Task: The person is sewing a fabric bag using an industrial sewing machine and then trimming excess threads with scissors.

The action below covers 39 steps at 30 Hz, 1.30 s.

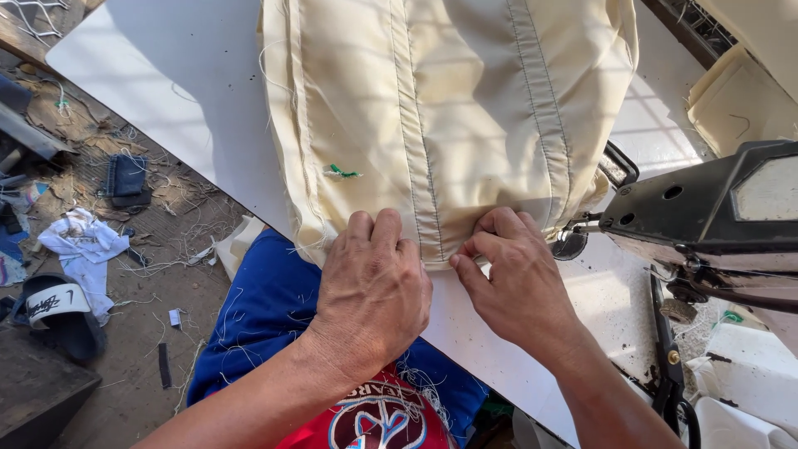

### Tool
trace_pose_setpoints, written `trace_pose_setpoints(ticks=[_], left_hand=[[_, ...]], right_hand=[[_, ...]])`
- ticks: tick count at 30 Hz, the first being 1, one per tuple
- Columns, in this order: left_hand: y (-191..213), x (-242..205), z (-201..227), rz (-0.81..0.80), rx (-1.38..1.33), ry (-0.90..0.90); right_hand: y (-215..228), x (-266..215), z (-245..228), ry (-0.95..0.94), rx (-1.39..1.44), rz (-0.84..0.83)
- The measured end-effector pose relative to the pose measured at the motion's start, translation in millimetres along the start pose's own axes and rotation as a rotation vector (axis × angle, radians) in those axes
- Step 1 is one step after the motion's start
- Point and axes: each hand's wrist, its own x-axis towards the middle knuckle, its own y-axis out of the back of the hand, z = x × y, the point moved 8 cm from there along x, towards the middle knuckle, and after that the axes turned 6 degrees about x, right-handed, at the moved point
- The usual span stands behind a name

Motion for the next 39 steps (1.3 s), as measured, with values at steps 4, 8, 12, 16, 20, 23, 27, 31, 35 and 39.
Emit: trace_pose_setpoints(ticks=[4,8,12,16,20,23,27,31,35,39], left_hand=[[-4,5,-6,-0.082,-0.091,0.029],[-9,11,-7,-0.124,-0.068,-0.017],[-23,13,-11,-0.297,-0.096,0.005],[-21,16,-13,-0.274,-0.152,0.019],[-18,19,-17,-0.416,-0.221,0.052],[-10,20,-18,-0.612,-0.296,0.087],[-10,5,1,-0.706,-0.326,-0.081],[13,-1,43,-0.495,-0.181,-0.455],[40,31,80,-0.081,-0.398,-0.763],[7,43,100,0.116,-0.155,-1.059]], right_hand=[[-2,3,2,-0.047,-0.032,0.017],[1,1,8,-0.184,-0.015,0.026],[13,-19,-25,0.155,-0.094,0.274],[6,-54,-59,0.398,-0.129,0.475],[-9,-55,-68,0.392,-0.201,0.507],[-10,-55,-73,0.403,-0.263,0.566],[-7,-67,-83,0.383,-0.360,0.624],[4,-88,-81,0.360,-0.281,0.632],[-1,-120,-47,0.357,-0.166,0.630],[-3,-134,-32,0.316,-0.154,0.557]])
